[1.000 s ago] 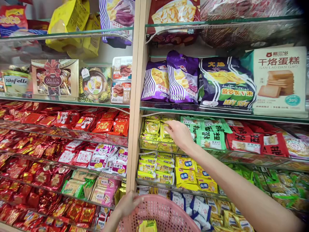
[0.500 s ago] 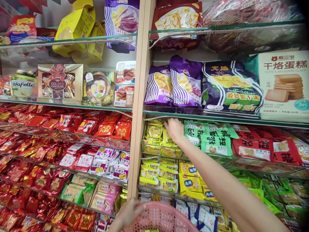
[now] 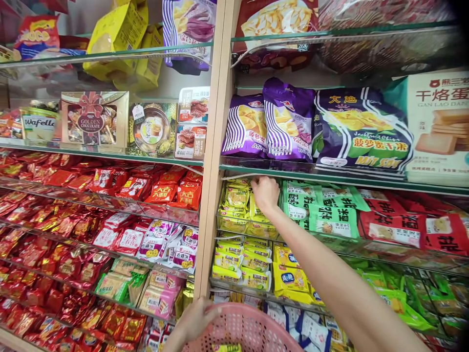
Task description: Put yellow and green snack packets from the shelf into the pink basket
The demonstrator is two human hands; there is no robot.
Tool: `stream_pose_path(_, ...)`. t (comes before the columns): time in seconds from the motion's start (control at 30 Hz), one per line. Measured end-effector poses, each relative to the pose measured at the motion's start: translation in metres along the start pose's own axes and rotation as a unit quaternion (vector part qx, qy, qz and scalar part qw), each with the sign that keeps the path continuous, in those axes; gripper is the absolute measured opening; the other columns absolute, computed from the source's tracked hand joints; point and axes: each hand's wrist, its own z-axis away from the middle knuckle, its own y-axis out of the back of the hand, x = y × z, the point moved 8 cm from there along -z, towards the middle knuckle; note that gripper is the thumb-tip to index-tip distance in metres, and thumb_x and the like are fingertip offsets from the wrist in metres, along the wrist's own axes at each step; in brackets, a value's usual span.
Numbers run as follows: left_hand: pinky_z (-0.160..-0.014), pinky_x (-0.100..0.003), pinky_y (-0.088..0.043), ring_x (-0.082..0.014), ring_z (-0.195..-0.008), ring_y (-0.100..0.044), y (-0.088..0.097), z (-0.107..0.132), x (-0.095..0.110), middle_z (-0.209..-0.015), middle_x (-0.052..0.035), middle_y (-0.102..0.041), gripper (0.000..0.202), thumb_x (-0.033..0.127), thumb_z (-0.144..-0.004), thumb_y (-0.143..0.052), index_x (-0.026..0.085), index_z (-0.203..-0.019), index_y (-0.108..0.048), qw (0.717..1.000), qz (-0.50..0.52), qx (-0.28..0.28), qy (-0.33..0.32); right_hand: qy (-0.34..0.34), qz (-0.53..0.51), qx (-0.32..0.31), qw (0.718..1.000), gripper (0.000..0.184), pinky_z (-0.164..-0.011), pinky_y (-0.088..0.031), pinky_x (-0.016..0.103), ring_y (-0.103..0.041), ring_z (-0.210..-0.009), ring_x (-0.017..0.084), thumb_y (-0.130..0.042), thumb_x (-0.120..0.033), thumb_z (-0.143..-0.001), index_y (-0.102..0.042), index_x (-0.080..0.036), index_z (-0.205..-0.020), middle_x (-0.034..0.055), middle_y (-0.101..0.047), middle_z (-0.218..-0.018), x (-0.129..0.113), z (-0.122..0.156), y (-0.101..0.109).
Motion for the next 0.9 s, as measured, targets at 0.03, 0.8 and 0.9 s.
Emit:
stream_pose_path(0.03, -0.06, -0.024, -0.032, -0.0175, -0.07, -0.046, 0.0, 0.0, 0.0, -0.068, 0.0004, -0.047, 0.051, 0.068, -0.079, -0.036, 0.02, -0.068, -0.052, 1.0, 0.001, 0.002, 0.003, -0.003, -0.005, 0.006, 1.0, 0.029, -0.066, -0.043, 0.031, -0.065, -0.078, 0.026, -0.04, -0.028, -0.091, -0.068, -0.017, -0.094, 0.0126, -0.068, -0.084, 0.0, 0.001, 0.001)
stream_pose_path(0.8, -0.055, -0.022, -0.025, -0.0122, -0.061, -0.036, -0.002, -0.002, 0.001, -0.063, 0.0039, -0.031, 0.052, 0.065, -0.081, -0.035, 0.019, -0.059, -0.043, 0.999, 0.002, -0.001, -0.034, -0.115, -0.491, 0.061, 0.861, 0.018, -0.049, -0.052, 0.028, -0.066, -0.057, 0.018, -0.032, -0.041, -0.093, -0.038, -0.024, -0.094, 0.0053, -0.06, -0.082, 0.028, 0.052, 0.014)
stream_pose_path(0.9, -0.055, -0.022, -0.026, -0.0132, -0.062, -0.039, -0.002, -0.002, 0.0, -0.063, 0.0033, -0.035, 0.051, 0.065, -0.08, -0.036, 0.019, -0.06, -0.046, 1.0, -0.008, 0.002, -0.028, -0.126, -0.537, 0.053, 0.832, 0.017, -0.058, -0.056, 0.03, -0.067, -0.063, 0.016, -0.033, -0.042, -0.094, -0.035, -0.025, -0.092, 0.003, -0.055, -0.088, 0.033, 0.056, 0.01)
